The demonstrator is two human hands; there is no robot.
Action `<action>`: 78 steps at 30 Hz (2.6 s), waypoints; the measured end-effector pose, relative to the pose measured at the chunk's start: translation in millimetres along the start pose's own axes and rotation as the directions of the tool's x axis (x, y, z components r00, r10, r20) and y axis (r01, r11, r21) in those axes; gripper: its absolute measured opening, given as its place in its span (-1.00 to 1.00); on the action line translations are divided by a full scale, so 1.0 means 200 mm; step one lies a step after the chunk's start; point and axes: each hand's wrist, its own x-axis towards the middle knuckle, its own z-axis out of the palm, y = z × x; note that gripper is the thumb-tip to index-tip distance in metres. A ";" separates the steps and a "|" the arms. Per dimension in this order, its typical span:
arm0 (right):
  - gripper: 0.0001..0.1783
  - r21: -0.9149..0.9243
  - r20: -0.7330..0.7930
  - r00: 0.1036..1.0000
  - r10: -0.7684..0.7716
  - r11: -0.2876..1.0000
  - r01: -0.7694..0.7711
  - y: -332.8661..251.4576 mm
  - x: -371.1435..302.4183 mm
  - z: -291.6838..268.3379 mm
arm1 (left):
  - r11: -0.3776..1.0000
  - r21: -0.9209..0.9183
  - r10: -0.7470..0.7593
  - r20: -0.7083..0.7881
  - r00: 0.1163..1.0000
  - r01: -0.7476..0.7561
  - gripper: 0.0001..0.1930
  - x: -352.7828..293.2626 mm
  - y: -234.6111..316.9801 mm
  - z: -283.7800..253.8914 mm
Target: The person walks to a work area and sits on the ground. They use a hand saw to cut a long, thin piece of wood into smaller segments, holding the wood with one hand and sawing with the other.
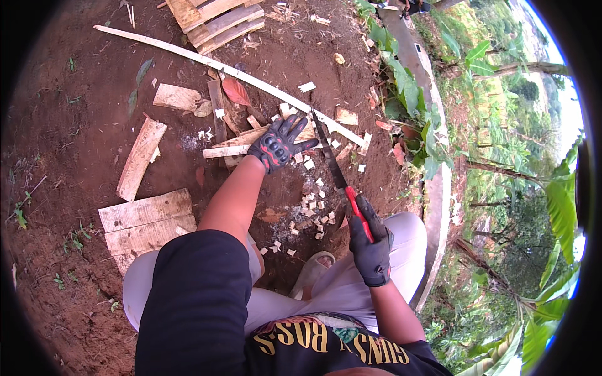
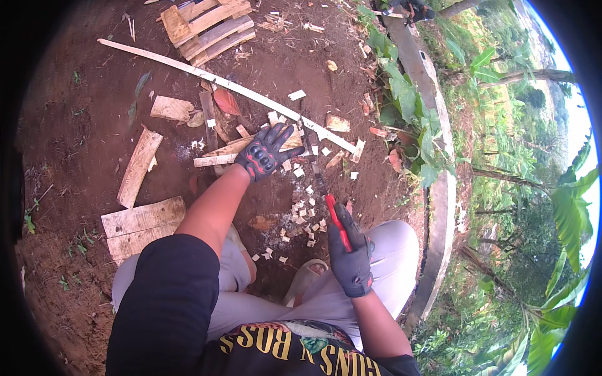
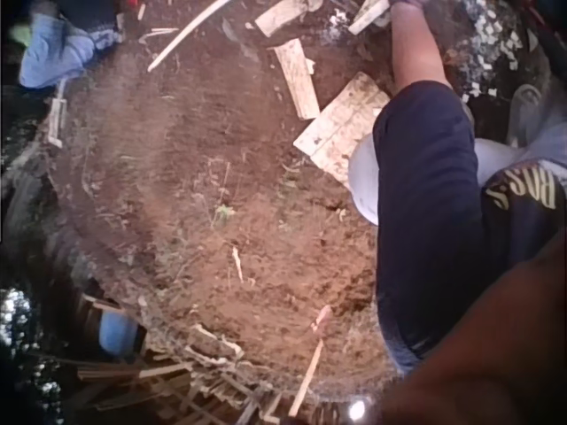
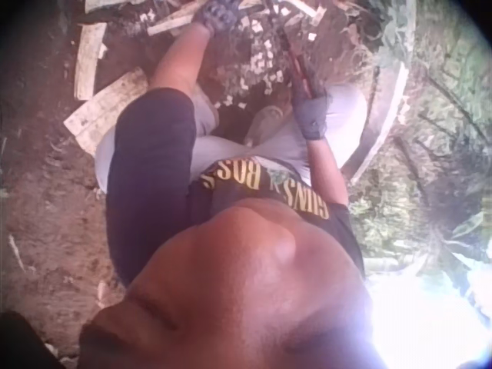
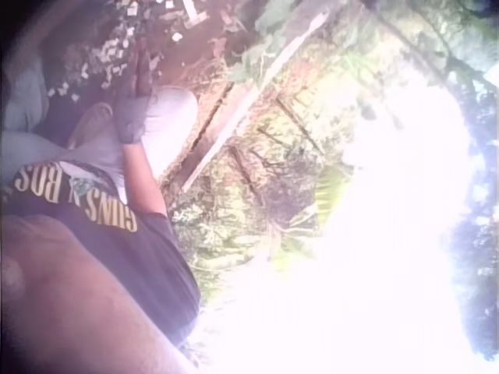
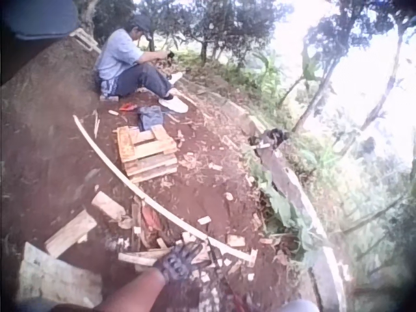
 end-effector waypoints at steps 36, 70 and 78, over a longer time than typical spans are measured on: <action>-0.49 -0.018 -0.069 0.956 -0.285 0.958 0.285 0.01 0.26 0.09 | 0.889 -0.187 -0.453 -0.239 0.859 0.417 -0.40 0.15 0.05 0.12; -0.54 0.086 -0.121 0.992 0.037 0.996 -0.027 -0.06 0.11 -0.06 | 0.949 -0.163 -0.276 -0.014 0.961 0.270 -0.44 0.24 0.06 0.04; -0.51 -0.006 -0.128 0.989 -0.074 0.997 0.074 -0.03 0.08 -0.08 | 0.957 -0.184 -0.231 -0.009 0.973 0.225 -0.45 0.28 0.09 -0.03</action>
